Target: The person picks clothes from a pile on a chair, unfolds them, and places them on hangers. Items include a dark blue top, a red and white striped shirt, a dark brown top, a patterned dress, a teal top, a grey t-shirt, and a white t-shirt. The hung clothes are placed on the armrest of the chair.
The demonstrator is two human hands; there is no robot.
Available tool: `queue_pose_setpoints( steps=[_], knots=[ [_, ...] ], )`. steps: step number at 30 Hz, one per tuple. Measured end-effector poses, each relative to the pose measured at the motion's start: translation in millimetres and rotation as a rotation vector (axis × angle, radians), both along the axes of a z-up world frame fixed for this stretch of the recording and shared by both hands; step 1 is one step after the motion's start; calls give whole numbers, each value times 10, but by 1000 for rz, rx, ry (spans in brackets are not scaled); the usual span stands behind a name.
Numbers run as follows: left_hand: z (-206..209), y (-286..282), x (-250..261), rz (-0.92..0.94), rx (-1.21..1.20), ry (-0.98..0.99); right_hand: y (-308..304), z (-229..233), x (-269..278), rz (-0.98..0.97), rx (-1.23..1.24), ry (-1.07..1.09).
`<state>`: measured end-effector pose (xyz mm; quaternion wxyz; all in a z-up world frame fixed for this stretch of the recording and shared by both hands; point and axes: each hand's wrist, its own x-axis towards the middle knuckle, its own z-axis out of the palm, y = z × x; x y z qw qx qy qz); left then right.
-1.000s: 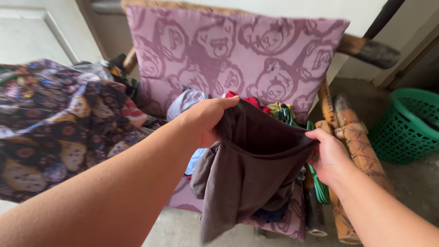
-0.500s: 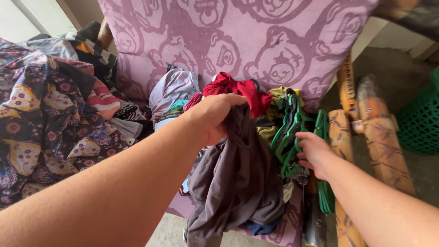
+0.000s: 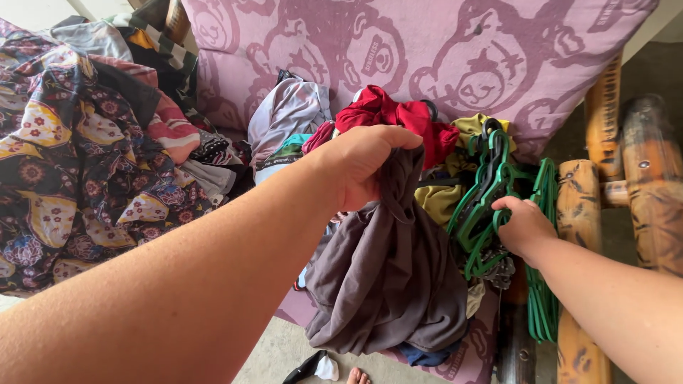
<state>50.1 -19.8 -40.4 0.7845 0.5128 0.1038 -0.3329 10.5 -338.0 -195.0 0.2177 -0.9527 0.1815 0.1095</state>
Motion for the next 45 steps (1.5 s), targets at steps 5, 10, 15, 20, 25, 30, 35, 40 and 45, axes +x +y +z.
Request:
queue_pose_setpoints(
  steps=[5, 10, 15, 20, 25, 30, 35, 40, 45],
  knots=[
    [-54, 48, 31, -8, -25, 3, -96, -49, 65, 138, -151, -33],
    [-112, 80, 28, -12, -57, -3, -426, -278, 224, 287, -165, -77],
    [-191, 82, 33, -36, -78, -24, -484, -552, 272, 320, -280, -263],
    [-166, 192, -60, -24, -78, 8, -154, 58, 47, 273, -323, -258],
    [-62, 270, -62, -8, -47, -37, -34, 424, 134, 244, -313, -335],
    [75, 330, -121, 52, 72, -77, 218, 1013, 339, 622, -170, -797],
    [42, 603, -124, 93, 163, -155, 622, 1763, 347, 562, -71, -759],
    [364, 870, -332, 126, 591, -318, 883, 2454, 308, 568, 189, -788],
    [631, 1051, -520, 162, 740, -282, 1258, 3091, 129, 608, 395, -973]
  ],
)
